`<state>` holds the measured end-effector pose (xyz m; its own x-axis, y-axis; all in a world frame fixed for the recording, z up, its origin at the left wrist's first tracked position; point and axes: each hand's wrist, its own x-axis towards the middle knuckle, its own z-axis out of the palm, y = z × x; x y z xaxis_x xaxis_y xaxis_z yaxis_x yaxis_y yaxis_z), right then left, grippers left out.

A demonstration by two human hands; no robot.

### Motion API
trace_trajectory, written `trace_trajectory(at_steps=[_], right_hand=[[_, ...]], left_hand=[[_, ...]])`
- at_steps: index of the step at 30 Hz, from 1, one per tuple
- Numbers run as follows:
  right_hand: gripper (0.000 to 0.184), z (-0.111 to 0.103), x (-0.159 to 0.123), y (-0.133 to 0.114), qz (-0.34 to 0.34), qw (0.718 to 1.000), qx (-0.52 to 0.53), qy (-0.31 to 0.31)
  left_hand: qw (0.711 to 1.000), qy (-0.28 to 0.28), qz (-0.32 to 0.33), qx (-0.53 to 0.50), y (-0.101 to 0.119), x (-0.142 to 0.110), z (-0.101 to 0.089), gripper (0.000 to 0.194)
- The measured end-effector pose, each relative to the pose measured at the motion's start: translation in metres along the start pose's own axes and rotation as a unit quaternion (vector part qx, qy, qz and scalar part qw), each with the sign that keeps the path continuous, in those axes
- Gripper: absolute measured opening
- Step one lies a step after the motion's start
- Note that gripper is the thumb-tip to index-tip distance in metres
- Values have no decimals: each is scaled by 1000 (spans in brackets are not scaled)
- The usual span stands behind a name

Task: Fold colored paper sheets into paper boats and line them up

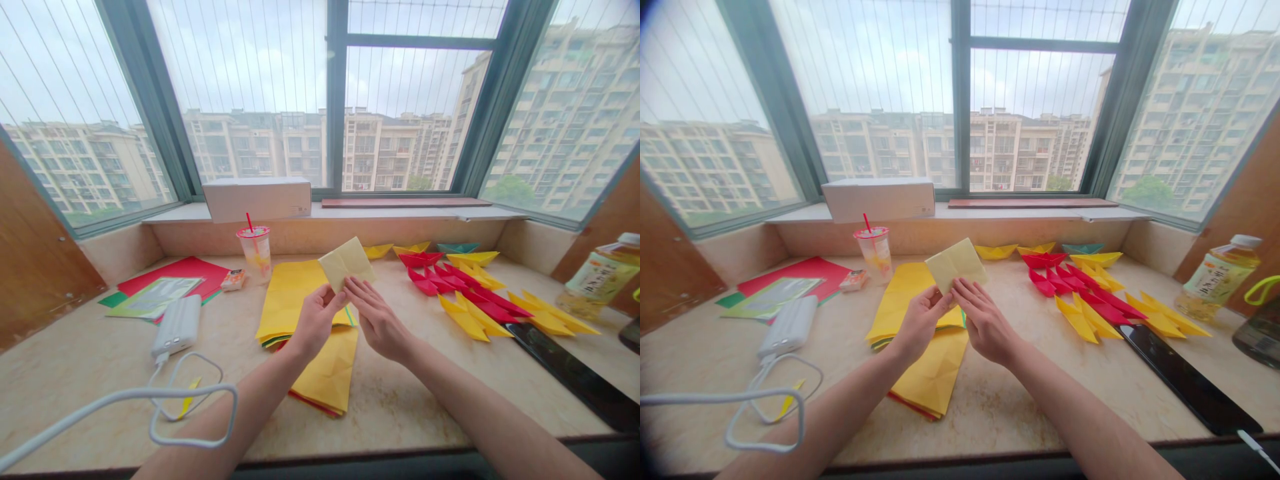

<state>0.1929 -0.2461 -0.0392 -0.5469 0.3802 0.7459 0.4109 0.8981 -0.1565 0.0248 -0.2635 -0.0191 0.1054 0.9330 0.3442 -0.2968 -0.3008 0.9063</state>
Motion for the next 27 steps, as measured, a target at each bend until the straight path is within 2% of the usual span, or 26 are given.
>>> trace_trajectory(at_steps=[2,4,7,9,14,18,22,27], right_hand=[[60,-6,2,0,19,999,17,38],[53,-12,3,2,59,992,21,110],[45,-19,4,6,152,965,30,213],[42,-20,4,10,212,945,73,237],[43,-12,4,11,306,900,267,161],[42,-9,5,7,324,874,330,149],[42,-13,8,1,316,873,344,141],[44,-16,9,-5,312,878,339,129]], left_hand=[[1000,4,-2,-7,0,2,-1,40],[1000,6,-9,-13,0,2,-2,42],[999,-8,-30,-24,0,1,-2,41],[999,-16,-44,-28,-1,1,-3,40],[998,-22,-62,-15,2,-1,-2,44],[998,-13,-57,32,4,-3,-1,50],[994,-33,-91,59,3,-2,-4,53],[980,-101,-150,79,0,-2,-12,57]])
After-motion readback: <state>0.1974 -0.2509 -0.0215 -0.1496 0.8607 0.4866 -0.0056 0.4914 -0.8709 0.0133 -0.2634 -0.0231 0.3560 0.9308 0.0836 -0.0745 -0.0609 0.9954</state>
